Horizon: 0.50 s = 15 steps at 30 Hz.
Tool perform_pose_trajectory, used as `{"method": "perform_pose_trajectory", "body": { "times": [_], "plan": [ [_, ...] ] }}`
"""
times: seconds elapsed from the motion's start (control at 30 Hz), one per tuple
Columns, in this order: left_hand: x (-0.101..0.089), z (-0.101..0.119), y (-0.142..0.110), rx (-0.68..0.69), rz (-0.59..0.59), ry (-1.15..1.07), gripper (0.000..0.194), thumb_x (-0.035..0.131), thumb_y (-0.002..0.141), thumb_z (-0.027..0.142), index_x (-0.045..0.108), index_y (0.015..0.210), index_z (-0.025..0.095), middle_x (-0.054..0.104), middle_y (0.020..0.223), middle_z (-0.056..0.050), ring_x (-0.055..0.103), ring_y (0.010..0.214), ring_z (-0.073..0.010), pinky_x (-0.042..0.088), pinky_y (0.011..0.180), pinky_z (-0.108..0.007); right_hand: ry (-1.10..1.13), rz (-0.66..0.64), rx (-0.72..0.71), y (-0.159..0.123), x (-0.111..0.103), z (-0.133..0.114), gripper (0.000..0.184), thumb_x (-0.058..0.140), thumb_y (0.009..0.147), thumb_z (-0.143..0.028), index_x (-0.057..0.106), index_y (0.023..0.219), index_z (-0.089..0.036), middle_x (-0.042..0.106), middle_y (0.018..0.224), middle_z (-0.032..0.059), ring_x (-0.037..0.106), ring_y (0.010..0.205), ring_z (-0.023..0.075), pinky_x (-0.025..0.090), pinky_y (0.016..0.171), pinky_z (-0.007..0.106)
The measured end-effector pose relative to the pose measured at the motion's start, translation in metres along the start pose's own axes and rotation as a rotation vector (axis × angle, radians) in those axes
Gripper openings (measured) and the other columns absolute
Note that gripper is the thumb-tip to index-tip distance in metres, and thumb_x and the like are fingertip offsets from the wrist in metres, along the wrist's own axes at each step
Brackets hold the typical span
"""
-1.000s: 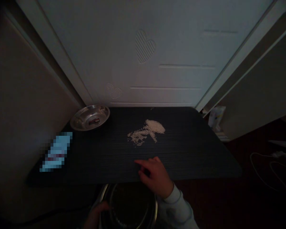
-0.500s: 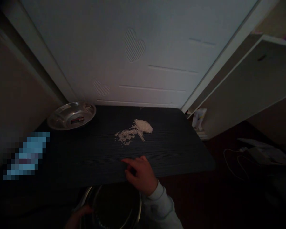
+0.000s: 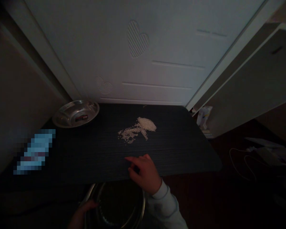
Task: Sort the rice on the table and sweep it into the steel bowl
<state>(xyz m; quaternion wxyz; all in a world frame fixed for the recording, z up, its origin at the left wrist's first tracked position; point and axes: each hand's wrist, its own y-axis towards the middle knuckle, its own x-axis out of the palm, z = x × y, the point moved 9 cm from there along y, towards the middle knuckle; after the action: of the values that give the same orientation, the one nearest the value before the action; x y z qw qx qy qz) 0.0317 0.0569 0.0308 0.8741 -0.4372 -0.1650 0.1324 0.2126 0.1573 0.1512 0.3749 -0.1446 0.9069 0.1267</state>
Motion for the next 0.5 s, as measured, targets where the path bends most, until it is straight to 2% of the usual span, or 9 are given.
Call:
{"method": "perform_pose_trajectory", "body": {
  "times": [0.13, 0.33, 0.5],
  "plan": [
    [-0.001, 0.006, 0.001, 0.082, 0.008, 0.007, 0.02, 0.054, 0.049, 0.013, 0.059, 0.031, 0.019, 0.057, 0.035, 0.001, 0.049, 0.042, -0.0145, 0.042, 0.053, -0.027, -0.011, -0.005, 0.014, 0.0, -0.001, 0.0, 0.033, 0.051, 0.077, -0.02, 0.055, 0.11, -0.024, 0.063, 0.074, -0.0023, 0.054, 0.07, 0.012, 0.032, 0.07, 0.029],
    [-0.01, -0.001, 0.007, 0.059, 0.01, 0.027, 0.016, 0.058, 0.047, 0.015, 0.058, 0.032, 0.018, 0.058, 0.036, 0.001, 0.051, 0.044, -0.0151, 0.043, 0.054, -0.028, -0.011, -0.008, 0.002, 0.001, -0.002, -0.002, 0.034, 0.051, 0.077, -0.02, 0.054, 0.11, -0.023, 0.063, 0.075, -0.0022, 0.054, 0.071, 0.0117, 0.032, 0.07, 0.029],
    [-0.027, -0.01, 0.026, 0.073, 0.033, 0.11, 0.011, 0.058, 0.046, 0.02, 0.062, 0.035, 0.019, 0.062, 0.042, -0.001, 0.054, 0.051, -0.0192, 0.045, 0.06, -0.031, -0.012, -0.01, 0.004, 0.001, -0.001, -0.002, 0.034, 0.051, 0.076, -0.02, 0.054, 0.11, -0.023, 0.064, 0.075, -0.0026, 0.055, 0.073, 0.0116, 0.032, 0.071, 0.029]
  ]
}}
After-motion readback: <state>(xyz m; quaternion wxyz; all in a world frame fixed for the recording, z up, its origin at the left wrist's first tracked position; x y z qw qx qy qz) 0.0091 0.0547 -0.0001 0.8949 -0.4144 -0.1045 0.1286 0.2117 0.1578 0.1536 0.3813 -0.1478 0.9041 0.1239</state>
